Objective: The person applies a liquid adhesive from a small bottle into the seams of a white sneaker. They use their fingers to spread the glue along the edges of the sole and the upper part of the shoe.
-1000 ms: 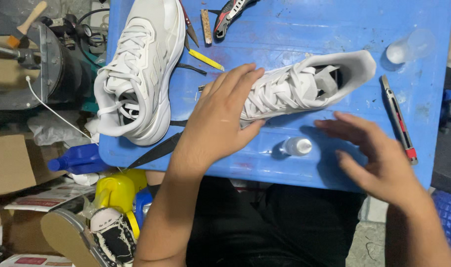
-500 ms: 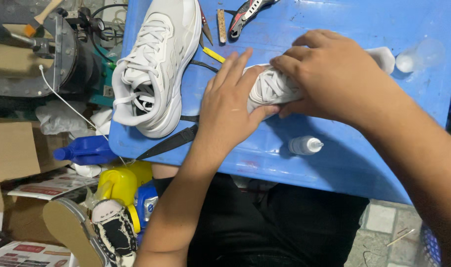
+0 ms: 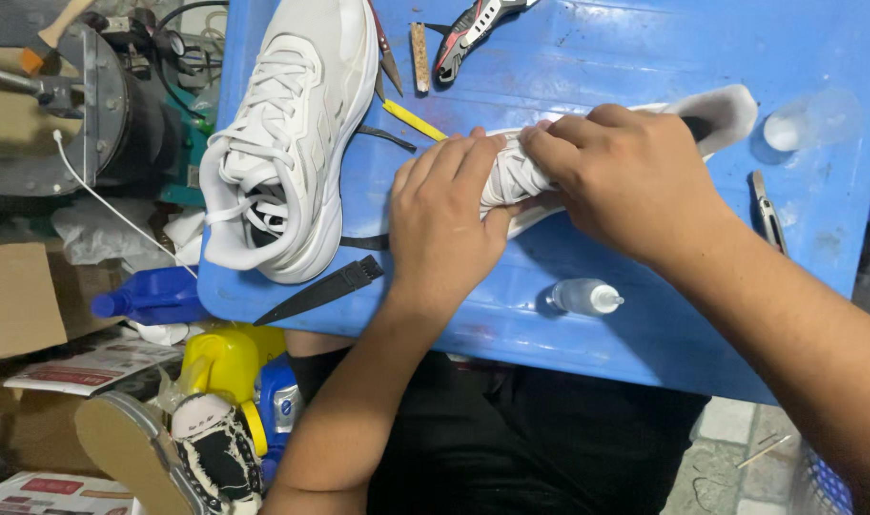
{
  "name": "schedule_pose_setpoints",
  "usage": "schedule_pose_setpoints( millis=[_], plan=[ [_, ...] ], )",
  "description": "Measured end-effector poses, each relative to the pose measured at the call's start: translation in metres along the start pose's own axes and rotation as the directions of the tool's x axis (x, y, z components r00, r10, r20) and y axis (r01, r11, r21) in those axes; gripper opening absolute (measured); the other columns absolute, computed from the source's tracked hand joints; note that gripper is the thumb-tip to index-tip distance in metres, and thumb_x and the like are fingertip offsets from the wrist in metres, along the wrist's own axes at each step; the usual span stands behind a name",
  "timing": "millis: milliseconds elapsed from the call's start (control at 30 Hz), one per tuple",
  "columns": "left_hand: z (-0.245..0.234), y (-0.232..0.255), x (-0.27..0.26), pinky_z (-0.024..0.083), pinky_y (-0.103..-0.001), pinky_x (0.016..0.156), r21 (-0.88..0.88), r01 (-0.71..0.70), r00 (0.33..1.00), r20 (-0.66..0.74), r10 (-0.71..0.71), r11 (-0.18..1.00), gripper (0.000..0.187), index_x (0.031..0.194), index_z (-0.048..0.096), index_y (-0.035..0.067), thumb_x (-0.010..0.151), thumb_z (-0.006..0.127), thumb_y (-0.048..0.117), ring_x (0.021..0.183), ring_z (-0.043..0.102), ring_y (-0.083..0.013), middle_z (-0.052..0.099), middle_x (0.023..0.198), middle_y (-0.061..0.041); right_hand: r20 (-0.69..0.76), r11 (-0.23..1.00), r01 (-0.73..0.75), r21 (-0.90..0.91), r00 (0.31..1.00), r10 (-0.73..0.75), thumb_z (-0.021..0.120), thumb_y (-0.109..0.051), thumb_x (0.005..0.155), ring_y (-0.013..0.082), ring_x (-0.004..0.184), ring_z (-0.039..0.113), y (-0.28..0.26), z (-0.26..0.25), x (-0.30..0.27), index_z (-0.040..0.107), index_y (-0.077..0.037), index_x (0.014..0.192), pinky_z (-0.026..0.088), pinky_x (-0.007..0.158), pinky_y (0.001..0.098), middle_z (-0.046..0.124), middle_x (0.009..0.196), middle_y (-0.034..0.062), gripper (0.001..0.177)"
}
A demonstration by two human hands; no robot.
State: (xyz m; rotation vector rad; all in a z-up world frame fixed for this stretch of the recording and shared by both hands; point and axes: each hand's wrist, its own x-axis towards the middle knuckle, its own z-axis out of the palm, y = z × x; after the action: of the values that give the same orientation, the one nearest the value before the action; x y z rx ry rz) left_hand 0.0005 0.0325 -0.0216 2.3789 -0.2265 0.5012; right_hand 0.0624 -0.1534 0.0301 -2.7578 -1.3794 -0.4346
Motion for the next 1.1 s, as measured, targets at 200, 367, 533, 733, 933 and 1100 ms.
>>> schedule_pose_setpoints(
  millis=[200,367,533,733,933,1100],
  plan=[
    [0.002,-0.001,0.002,0.047,-0.049,0.102,0.015,0.01,1.0,0.016,-0.01,1.0,0.057,0.124,0.063,0.006,0.071,0.083,0.014,0.119,0.064,-0.035,0.068,0.125,-0.013,-0.003,0.998,-0.052,0.035,0.999,0.052,0.079,-0.019,0.075,0.0223,0.08,0.071,0.001,0.01,-0.004,0.074,-0.014,0.11,0.053,0.061,0.0357,0.076,0.1,-0.0001,0.035],
    [0.004,-0.001,0.002,0.048,-0.048,0.103,0.036,0.021,1.0,0.023,-0.022,0.999,0.053,0.123,0.064,0.006,0.073,0.078,0.011,0.122,0.065,-0.0348,0.069,0.128,-0.013,-0.007,0.994,-0.099,0.039,0.995,0.099,0.079,-0.016,0.075,0.0223,0.078,0.07,-0.003,0.01,-0.002,0.074,-0.015,0.108,0.053,0.061,0.0356,0.076,0.097,-0.0007,0.034],
    [0.001,-0.001,0.002,0.047,-0.048,0.105,0.027,0.019,1.0,0.007,-0.019,0.999,0.056,0.129,0.063,0.008,0.074,0.077,0.01,0.126,0.064,-0.0347,0.068,0.131,-0.013,0.012,0.989,-0.135,0.062,0.991,0.134,0.079,-0.012,0.072,0.0232,0.082,0.07,-0.008,-0.004,0.004,0.075,-0.015,0.119,0.054,0.065,0.0357,0.076,0.102,0.0008,0.047],
    [-0.003,0.0,0.0,0.048,-0.049,0.108,-0.026,0.044,0.999,0.032,-0.043,0.999,0.057,0.131,0.061,0.007,0.078,0.079,0.016,0.126,0.063,-0.0358,0.067,0.134,-0.014,-0.098,0.912,0.007,0.41,0.995,0.036,0.073,0.001,0.071,0.0379,0.109,0.066,0.011,-0.038,-0.015,0.064,0.002,0.119,0.054,0.093,0.0452,0.066,0.124,0.0216,0.048],
    [-0.017,0.021,0.008,0.048,-0.05,0.104,0.035,0.02,0.998,0.055,-0.022,0.999,0.065,0.131,0.057,-0.002,0.082,0.085,0.03,0.125,0.061,-0.0403,0.064,0.132,-0.022,-0.123,0.47,-0.113,0.876,0.888,0.443,0.066,0.001,0.083,0.0311,0.117,0.064,-0.018,-0.024,-0.096,0.05,-0.007,0.128,0.055,0.104,0.0415,0.06,0.126,0.0198,0.048],
    [-0.021,0.054,0.013,0.045,-0.052,0.101,0.216,0.185,0.914,0.32,-0.249,0.959,0.082,0.143,0.047,-0.001,0.077,0.083,0.032,0.122,0.059,-0.0426,0.06,0.127,-0.023,0.045,0.411,-0.208,0.888,0.927,0.372,0.081,-0.011,0.071,0.0375,0.126,0.057,-0.044,0.017,-0.128,0.044,-0.002,0.131,0.045,0.111,0.0459,0.056,0.132,0.0261,0.072]
  ],
)
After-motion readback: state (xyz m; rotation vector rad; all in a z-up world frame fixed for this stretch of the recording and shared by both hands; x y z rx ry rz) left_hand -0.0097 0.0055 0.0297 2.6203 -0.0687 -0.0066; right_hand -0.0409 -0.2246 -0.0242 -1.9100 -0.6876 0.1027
